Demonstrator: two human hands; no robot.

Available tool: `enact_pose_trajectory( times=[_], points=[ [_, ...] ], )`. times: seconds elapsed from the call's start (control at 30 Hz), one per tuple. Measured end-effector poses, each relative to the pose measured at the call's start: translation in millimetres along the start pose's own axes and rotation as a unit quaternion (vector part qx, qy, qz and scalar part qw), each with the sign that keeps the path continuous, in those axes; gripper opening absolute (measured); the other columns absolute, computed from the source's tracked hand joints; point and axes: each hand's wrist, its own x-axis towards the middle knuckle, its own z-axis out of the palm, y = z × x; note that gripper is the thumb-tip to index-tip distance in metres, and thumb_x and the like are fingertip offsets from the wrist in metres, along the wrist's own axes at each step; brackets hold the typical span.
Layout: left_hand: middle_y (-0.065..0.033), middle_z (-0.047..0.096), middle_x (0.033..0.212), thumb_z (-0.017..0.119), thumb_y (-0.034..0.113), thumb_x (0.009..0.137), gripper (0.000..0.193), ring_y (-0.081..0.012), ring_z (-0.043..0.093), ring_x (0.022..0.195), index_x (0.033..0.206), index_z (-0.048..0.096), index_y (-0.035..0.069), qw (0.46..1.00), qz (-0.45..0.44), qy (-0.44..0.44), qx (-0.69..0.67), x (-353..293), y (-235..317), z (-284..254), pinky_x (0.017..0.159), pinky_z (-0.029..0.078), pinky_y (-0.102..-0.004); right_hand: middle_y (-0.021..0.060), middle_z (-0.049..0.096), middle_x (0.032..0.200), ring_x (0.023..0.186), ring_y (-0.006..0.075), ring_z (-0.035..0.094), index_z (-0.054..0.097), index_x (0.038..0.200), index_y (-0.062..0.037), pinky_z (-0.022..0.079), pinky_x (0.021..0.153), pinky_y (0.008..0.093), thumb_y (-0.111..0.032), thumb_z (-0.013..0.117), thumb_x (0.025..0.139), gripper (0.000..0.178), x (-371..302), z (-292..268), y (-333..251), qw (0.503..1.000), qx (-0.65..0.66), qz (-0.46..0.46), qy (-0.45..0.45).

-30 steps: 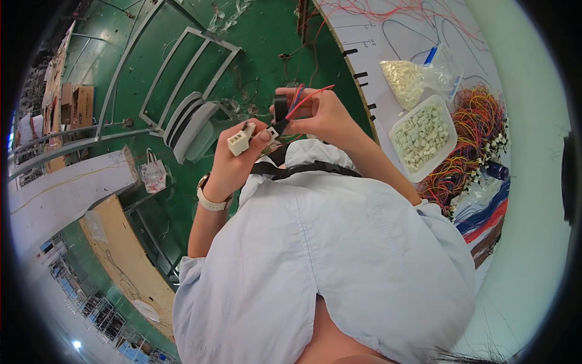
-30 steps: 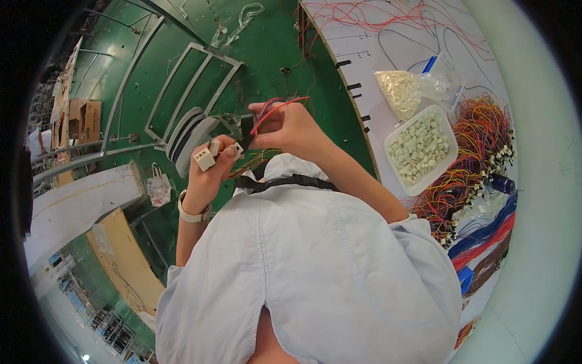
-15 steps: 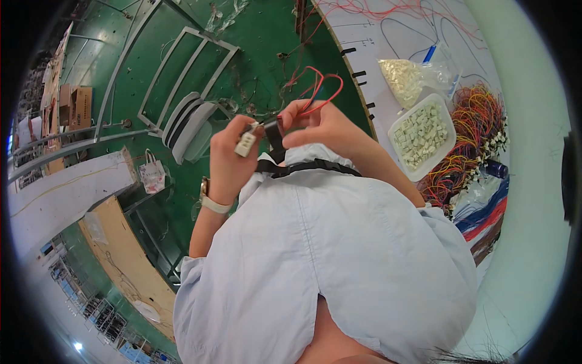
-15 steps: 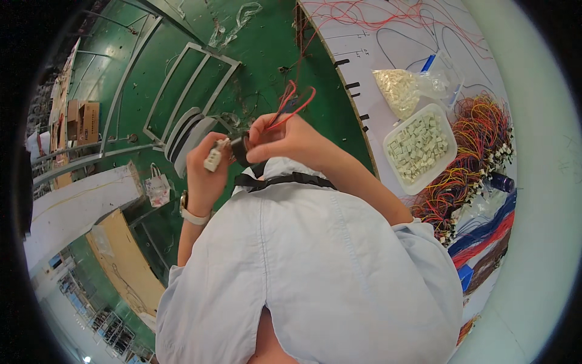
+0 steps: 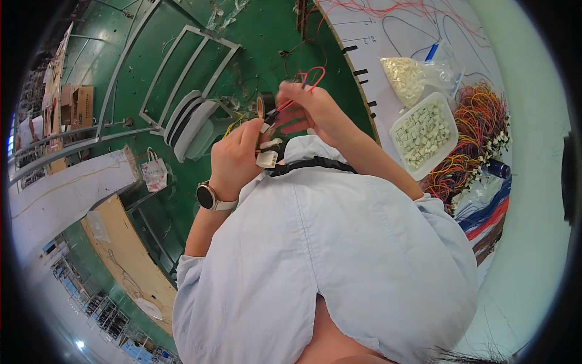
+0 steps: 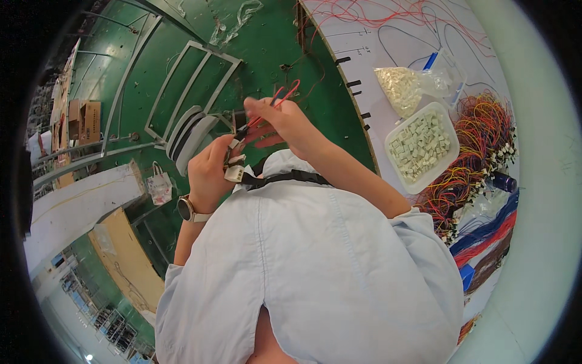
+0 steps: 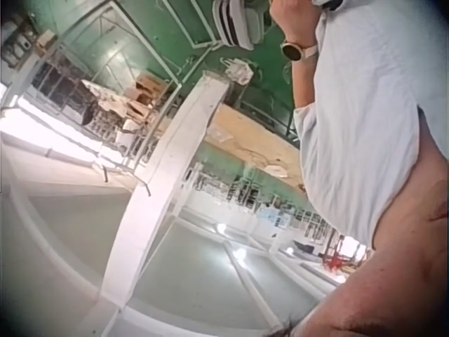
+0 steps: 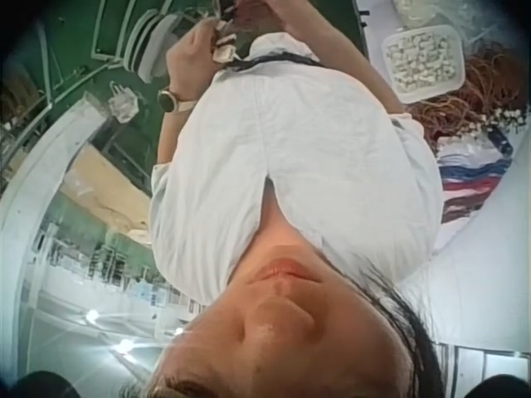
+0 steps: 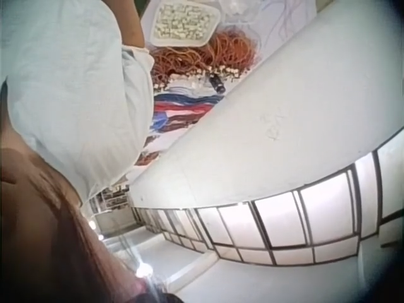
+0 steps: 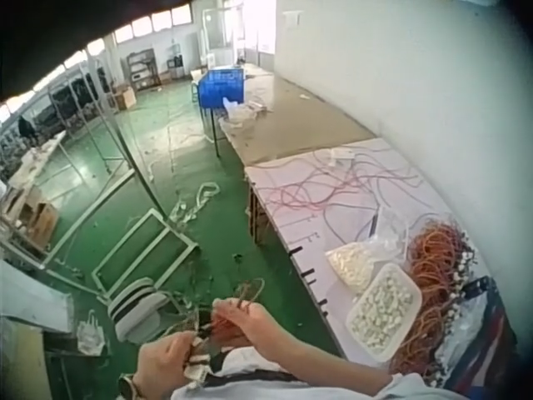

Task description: Assembling electrical wire harnesses by inserting colored wires into plastic connectors and securing them with black electrical tape.

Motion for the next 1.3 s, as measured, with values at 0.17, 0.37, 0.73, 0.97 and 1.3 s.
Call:
enact_pose_trajectory(
  times=[0.17, 0.37, 0.73, 0.97, 1.3],
  points=[
    [-0.0085, 0.061, 0.070, 0.066, 0.005, 0.080, 0.018, -0.0187, 0.059, 0.057, 0.094, 0.057, 0.001, 0.989, -0.101, -0.024, -0.109, 3, -3, 0, 0.052, 0.044, -0.0278, 0.0091, 0.067, 0.091, 0.081, 0.0164, 0.067, 0.066, 0.098, -0.0002, 0.055, 0.075, 0.0295, -0.021, 0.063, 0.089, 0.023, 7, -3, 12, 0.999, -0.006, -0.044, 0.010],
    [-0.0102, 0.058, 0.059, 0.069, 0.014, 0.083, 0.019, -0.0160, 0.054, 0.049, 0.089, 0.060, -0.001, 0.944, -0.235, -0.033, -0.229, 8, -6, 13, 0.047, 0.039, -0.0271, 0.0111, 0.068, 0.100, 0.081, 0.0139, 0.065, 0.066, 0.109, 0.0009, 0.054, 0.081, 0.0271, -0.015, 0.061, 0.090, 0.026, 5, 0, 16, 0.995, -0.021, -0.101, 0.002],
    [-0.0105, 0.064, 0.075, 0.071, 0.006, 0.073, 0.026, -0.0265, 0.063, 0.064, 0.096, 0.059, 0.003, 0.989, -0.113, -0.034, -0.087, 4, -11, 12, 0.055, 0.047, -0.0327, 0.0098, 0.066, 0.103, 0.096, 0.0167, 0.060, 0.056, 0.123, 0.0024, 0.047, 0.092, 0.0326, -0.030, 0.047, 0.097, 0.043, -6, 0, 10, 0.983, 0.153, -0.067, -0.079],
    [-0.0082, 0.064, 0.080, 0.072, 0.006, 0.067, 0.035, -0.0272, 0.064, 0.070, 0.099, 0.057, 0.006, 0.997, -0.049, -0.045, 0.043, 2, -10, 5, 0.057, 0.050, -0.0337, 0.0086, 0.066, 0.101, 0.096, 0.0129, 0.059, 0.057, 0.118, 0.0012, 0.047, 0.086, 0.0282, -0.022, 0.064, 0.085, 0.041, -6, -3, 7, 0.986, -0.108, -0.095, -0.082],
    [-0.0050, 0.060, 0.065, 0.070, 0.008, 0.079, 0.015, -0.0103, 0.056, 0.057, 0.086, 0.061, 0.000, 0.931, -0.184, -0.153, -0.276, 9, -4, -13, 0.050, 0.041, -0.0247, 0.0050, 0.056, 0.118, 0.109, 0.0118, 0.053, 0.047, 0.133, -0.0033, 0.046, 0.092, 0.0283, 0.007, 0.074, 0.067, 0.072, -12, -16, -8, 0.922, -0.330, -0.187, -0.081]
  ],
)
